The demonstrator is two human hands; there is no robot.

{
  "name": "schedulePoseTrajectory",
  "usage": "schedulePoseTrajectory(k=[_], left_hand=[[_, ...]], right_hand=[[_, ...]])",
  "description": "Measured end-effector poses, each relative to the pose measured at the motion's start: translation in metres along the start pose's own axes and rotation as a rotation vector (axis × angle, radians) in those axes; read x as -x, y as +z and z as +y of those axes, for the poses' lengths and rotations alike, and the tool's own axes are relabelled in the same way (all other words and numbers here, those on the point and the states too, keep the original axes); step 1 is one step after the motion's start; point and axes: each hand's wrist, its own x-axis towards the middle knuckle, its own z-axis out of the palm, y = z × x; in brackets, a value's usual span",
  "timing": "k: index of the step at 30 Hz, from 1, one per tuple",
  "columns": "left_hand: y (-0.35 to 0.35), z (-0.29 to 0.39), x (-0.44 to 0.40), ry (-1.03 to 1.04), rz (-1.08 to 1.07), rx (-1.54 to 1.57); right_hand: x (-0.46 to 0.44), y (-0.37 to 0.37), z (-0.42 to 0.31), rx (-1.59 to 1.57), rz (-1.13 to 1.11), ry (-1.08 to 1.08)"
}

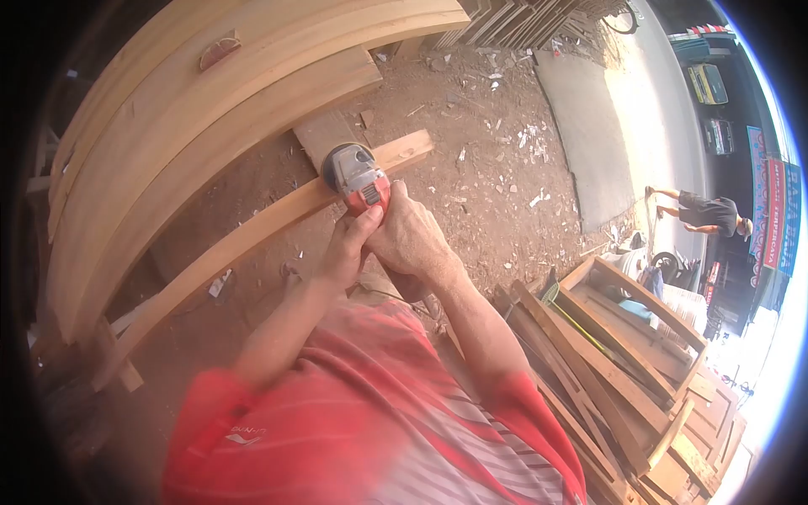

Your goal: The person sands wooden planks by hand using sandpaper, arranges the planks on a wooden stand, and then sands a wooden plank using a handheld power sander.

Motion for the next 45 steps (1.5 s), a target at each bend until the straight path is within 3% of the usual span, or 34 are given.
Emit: schedulePoseTrajectory(k=[4,10,13,16,20,22,28,30,39,45], left_hand=[[0.014,-0.013,-0.065,-0.171,-0.211,-0.075],[0.021,-0.009,-0.077,-0.103,-0.212,-0.166],[-0.007,0.006,-0.025,-0.091,-0.189,-0.079],[-0.057,0.020,0.038,-0.129,-0.081,-0.053],[-0.100,0.062,0.127,-0.068,0.055,0.023],[-0.119,0.079,0.164,0.062,0.149,-0.001],[-0.157,0.100,0.217,0.132,0.188,-0.006],[-0.153,0.096,0.209,0.095,0.187,0.008],[-0.083,0.038,0.076,-0.153,-0.180,0.003],[-0.015,0.008,-0.012,-0.181,-0.335,-0.027]], right_hand=[[-0.029,-0.029,0.040,-0.113,0.164,0.026],[-0.025,-0.032,0.031,-0.204,0.228,-0.058],[-0.003,0.000,-0.004,-0.084,0.120,0.051],[0.016,0.051,-0.039,-0.033,0.045,0.018],[0.043,0.120,-0.103,0.016,-0.075,-0.117],[0.053,0.150,-0.128,0.071,-0.134,-0.199],[0.068,0.202,-0.168,0.042,-0.194,-0.276],[0.070,0.192,-0.165,0.081,-0.181,-0.249],[0.042,0.091,-0.070,0.053,0.093,0.086],[0.017,0.020,0.004,-0.133,0.213,0.049]])
